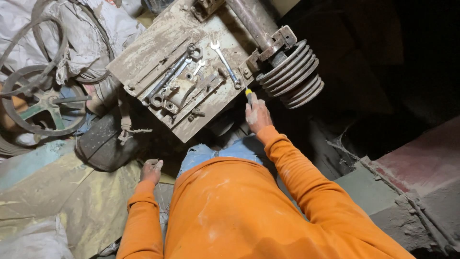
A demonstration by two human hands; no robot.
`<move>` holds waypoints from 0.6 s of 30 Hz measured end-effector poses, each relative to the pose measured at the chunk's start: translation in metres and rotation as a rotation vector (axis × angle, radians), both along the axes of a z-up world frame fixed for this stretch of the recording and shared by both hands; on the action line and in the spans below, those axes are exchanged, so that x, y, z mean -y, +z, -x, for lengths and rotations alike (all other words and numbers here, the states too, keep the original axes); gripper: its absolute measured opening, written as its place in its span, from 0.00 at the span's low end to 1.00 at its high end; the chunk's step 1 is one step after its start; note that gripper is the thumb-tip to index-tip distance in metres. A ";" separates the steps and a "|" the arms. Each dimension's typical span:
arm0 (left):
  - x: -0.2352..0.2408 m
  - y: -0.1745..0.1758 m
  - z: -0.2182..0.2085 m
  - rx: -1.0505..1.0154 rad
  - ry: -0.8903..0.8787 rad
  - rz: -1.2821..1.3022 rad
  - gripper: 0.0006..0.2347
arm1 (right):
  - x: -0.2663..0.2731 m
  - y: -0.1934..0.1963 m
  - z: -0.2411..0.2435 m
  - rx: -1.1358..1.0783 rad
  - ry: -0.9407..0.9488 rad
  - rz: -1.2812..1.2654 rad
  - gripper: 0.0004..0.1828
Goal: Maintaining and cleaning mechanical components of a machine using a screwdriver and wrenches.
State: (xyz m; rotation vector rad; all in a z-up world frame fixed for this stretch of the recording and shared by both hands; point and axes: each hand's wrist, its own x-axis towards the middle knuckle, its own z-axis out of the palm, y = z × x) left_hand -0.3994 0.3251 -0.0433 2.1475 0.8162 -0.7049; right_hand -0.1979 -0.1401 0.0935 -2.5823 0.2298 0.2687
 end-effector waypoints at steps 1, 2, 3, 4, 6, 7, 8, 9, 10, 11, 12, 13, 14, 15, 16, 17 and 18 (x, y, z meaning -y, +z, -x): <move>-0.003 -0.003 0.001 0.022 -0.038 0.003 0.20 | -0.001 0.003 -0.008 0.067 0.011 -0.001 0.28; -0.005 -0.006 0.001 0.043 -0.077 0.007 0.20 | -0.001 0.005 -0.015 0.134 0.022 -0.002 0.27; 0.001 0.015 -0.007 0.048 -0.081 0.008 0.20 | -0.003 0.006 -0.025 0.138 0.018 0.000 0.27; 0.007 0.036 -0.015 -0.086 0.033 0.025 0.20 | -0.004 0.006 -0.034 0.061 0.021 0.026 0.26; 0.003 0.040 -0.009 -0.221 0.142 0.044 0.20 | -0.007 0.002 -0.038 -0.017 0.020 0.054 0.25; -0.010 0.022 0.001 -0.124 0.001 -0.039 0.20 | -0.010 -0.003 -0.035 -0.095 0.055 0.077 0.25; -0.024 0.004 0.010 -0.026 -0.139 -0.121 0.21 | -0.014 -0.008 -0.033 -0.173 0.090 0.100 0.24; -0.027 0.004 0.007 -0.015 -0.146 -0.119 0.21 | -0.017 0.003 -0.035 -0.164 0.082 0.103 0.24; -0.031 0.004 0.004 -0.045 -0.094 -0.099 0.22 | -0.020 0.015 -0.037 -0.147 0.069 0.061 0.24; -0.032 0.005 0.012 -0.089 -0.039 -0.076 0.23 | -0.021 0.026 -0.033 -0.143 0.060 0.022 0.24; -0.033 0.000 0.017 -0.092 -0.042 -0.071 0.23 | -0.018 0.026 -0.037 -0.146 0.057 0.027 0.24; -0.036 -0.004 0.020 -0.118 -0.040 -0.078 0.23 | -0.017 0.024 -0.043 -0.074 0.069 0.039 0.24; -0.040 -0.009 0.024 -0.144 -0.038 -0.085 0.23 | -0.016 0.024 -0.048 -0.002 0.081 0.051 0.25; -0.037 -0.007 0.022 -0.141 -0.037 -0.083 0.23 | -0.013 0.005 -0.050 0.001 0.082 0.053 0.25; -0.035 -0.004 0.020 -0.162 -0.043 -0.094 0.23 | -0.009 -0.013 -0.052 -0.029 0.093 0.090 0.24; -0.035 0.000 0.021 -0.188 -0.049 -0.107 0.23 | -0.006 -0.032 -0.053 -0.062 0.104 0.126 0.23; -0.032 -0.003 0.025 -0.188 -0.048 -0.108 0.23 | -0.011 -0.023 -0.043 -0.063 0.105 0.125 0.23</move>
